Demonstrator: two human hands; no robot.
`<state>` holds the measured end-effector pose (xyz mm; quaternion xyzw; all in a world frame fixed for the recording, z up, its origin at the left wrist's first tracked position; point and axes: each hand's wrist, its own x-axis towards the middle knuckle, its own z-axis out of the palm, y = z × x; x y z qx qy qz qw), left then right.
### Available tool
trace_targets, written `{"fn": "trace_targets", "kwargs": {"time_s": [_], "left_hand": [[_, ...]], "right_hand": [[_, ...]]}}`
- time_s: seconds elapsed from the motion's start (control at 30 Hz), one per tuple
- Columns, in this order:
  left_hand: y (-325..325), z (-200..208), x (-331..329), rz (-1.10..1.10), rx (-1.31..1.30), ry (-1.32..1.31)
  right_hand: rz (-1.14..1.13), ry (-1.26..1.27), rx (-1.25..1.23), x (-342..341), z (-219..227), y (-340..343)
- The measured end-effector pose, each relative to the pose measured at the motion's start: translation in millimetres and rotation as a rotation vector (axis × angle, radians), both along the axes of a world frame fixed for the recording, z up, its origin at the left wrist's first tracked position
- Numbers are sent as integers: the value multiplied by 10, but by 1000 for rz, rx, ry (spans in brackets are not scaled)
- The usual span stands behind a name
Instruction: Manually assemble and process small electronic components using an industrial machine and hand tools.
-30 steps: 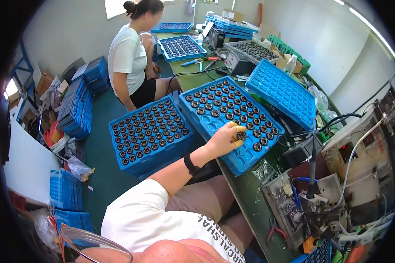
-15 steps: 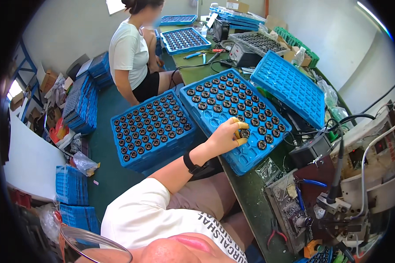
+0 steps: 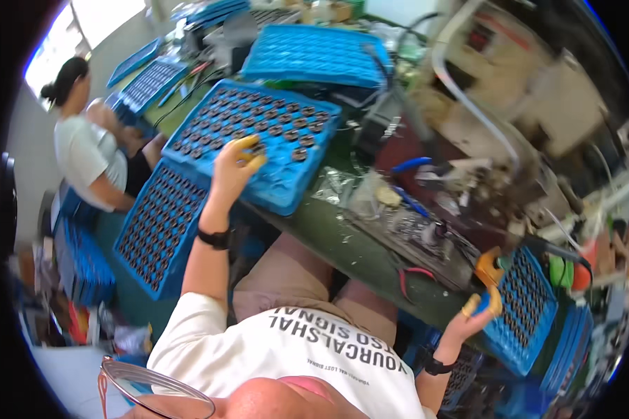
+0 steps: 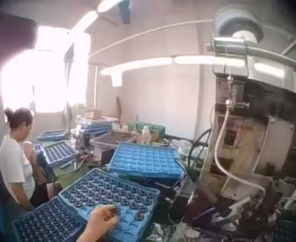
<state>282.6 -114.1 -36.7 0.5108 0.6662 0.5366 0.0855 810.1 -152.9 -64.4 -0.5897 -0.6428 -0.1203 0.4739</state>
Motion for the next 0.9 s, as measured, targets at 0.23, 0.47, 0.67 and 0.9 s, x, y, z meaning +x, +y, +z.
{"fn": "trace_targets", "kwargs": {"time_s": [0.23,0.47,0.67,0.9], "left_hand": [[-134,187,360,-174,90,-340],[-66,473,1217,-418,33,-38],[76,593,1794,-551,11,71],[360,616,2452,-749,2,57]], "right_hand": [[438,369,-242,-592,455,196],[532,285,-247,-873,692,499],[503,248,-195,-967,679,583],[554,553,-206,-752,736,363]]}}
